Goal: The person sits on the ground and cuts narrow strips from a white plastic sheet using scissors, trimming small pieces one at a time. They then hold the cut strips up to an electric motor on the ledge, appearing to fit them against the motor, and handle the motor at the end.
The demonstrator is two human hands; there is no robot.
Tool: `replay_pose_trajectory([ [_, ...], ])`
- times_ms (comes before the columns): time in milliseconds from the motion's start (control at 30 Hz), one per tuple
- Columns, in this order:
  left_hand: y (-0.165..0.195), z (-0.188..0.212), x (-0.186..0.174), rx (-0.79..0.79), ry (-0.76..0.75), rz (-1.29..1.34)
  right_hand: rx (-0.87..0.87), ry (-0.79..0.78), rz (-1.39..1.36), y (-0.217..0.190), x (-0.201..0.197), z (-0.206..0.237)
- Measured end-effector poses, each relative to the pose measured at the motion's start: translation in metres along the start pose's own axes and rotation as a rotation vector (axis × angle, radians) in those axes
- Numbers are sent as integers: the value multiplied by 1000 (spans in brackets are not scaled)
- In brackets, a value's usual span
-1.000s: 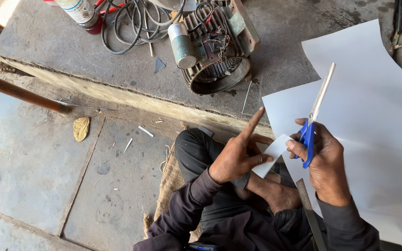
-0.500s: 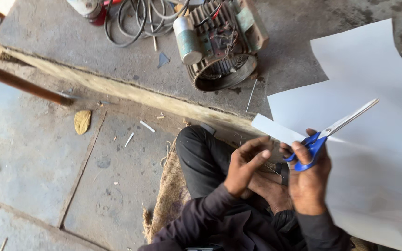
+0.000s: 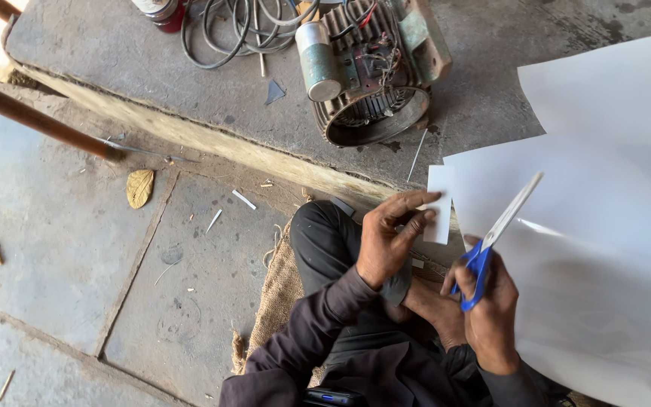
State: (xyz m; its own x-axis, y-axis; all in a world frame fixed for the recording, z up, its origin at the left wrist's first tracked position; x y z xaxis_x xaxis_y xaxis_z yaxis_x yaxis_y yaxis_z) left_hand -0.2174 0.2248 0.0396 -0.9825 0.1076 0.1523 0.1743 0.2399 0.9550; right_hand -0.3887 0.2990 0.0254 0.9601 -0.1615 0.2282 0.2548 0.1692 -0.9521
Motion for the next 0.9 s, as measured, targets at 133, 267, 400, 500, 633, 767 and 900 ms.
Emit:
replay_pose_trajectory([
  [133, 20, -14, -14, 15, -126, -138, -43, -207, 204, 2, -7, 14],
  [267, 28, -20, -19, 17, -203, -173, -43, -319, 205, 14, -5, 18],
  [400, 29, -21, -21, 63, -248, -191, -66, -367, 258, 20, -5, 19],
  [500, 29, -19, -22, 89, -257, -208, -68, -404, 248, 26, -2, 19],
  [633, 30, -12, -21, 121, -242, -234, -187, -420, 361, 35, 0, 23],
  [767, 31, -8, -18, 124, -234, -225, -119, -354, 461, 44, -2, 23],
  [900, 33, -7, -16, 129, -237, -201, -102, -407, 402, 42, 1, 23],
])
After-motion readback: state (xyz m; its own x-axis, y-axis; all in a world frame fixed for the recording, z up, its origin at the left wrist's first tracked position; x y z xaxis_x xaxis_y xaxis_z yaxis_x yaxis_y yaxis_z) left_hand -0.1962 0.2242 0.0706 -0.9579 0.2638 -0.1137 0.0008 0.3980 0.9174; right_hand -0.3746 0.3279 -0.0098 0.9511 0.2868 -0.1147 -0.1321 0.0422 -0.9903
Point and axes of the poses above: each hand's wrist, its own z-axis away from the middle knuckle, its own x-axis out of the palm, y = z × x, the point moved 2 cm from there along -z, towards the middle knuckle, and after that the axes turned 4 degrees about x, right-handed, at the moved point
